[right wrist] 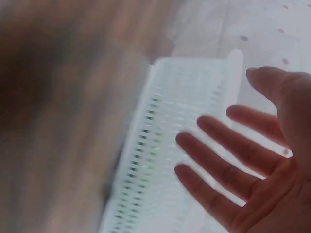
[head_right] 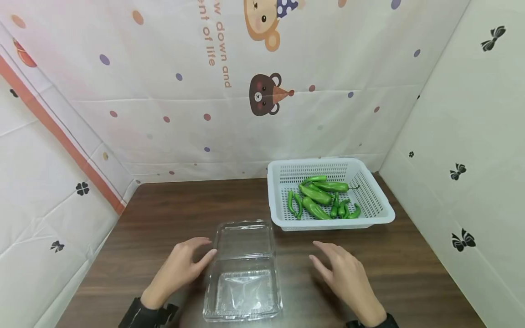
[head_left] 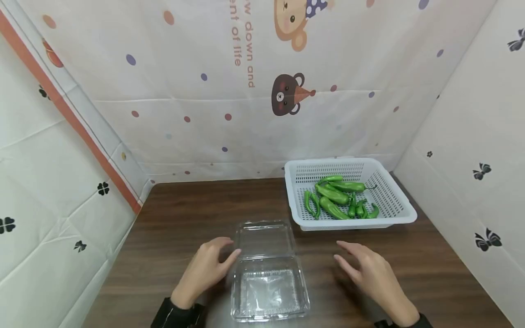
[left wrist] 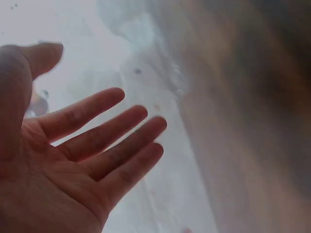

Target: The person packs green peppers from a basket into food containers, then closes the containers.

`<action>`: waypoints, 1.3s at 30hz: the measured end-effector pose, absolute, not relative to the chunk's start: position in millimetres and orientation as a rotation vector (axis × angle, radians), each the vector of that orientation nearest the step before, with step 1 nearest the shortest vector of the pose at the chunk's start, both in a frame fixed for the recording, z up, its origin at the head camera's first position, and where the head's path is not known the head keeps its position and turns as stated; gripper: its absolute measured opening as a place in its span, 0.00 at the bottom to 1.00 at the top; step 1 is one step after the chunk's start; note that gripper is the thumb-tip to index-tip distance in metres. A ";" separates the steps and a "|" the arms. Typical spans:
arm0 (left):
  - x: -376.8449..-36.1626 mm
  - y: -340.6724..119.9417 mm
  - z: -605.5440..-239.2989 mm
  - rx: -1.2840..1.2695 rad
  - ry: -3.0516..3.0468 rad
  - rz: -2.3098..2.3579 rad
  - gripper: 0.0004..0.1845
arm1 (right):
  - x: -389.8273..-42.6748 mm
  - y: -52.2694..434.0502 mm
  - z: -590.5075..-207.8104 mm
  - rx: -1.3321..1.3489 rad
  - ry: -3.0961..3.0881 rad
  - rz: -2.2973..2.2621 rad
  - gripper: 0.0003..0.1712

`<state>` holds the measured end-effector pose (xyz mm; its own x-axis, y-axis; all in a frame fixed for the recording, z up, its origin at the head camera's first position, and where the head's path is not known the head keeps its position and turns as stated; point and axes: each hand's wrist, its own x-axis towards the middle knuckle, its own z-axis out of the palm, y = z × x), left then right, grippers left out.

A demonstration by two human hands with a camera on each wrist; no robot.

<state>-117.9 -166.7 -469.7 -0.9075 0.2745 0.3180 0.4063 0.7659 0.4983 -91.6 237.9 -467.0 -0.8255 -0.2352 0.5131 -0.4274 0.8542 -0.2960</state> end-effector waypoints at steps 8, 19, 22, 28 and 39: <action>-139.1 -118.2 -430.4 -0.853 -2.581 -0.786 0.10 | -122.8 245.9 -413.6 0.670 -2.410 0.552 0.17; -184.6 -56.6 -406.6 -1.007 -2.635 -0.595 0.21 | -214.3 271.9 -360.8 0.708 -2.619 0.390 0.10; -194.3 -44.9 -410.1 -1.027 -2.650 -0.543 0.23 | -237.5 277.7 -358.8 0.733 -2.678 0.350 0.09; -207.8 -28.2 -419.8 -1.062 -2.657 -0.439 0.22 | -272.6 290.5 -369.0 0.759 -2.821 0.226 0.10; -221.9 -17.3 -426.6 -1.108 -2.673 -0.324 0.24 | -324.2 306.1 -388.6 0.751 -3.052 0.093 0.16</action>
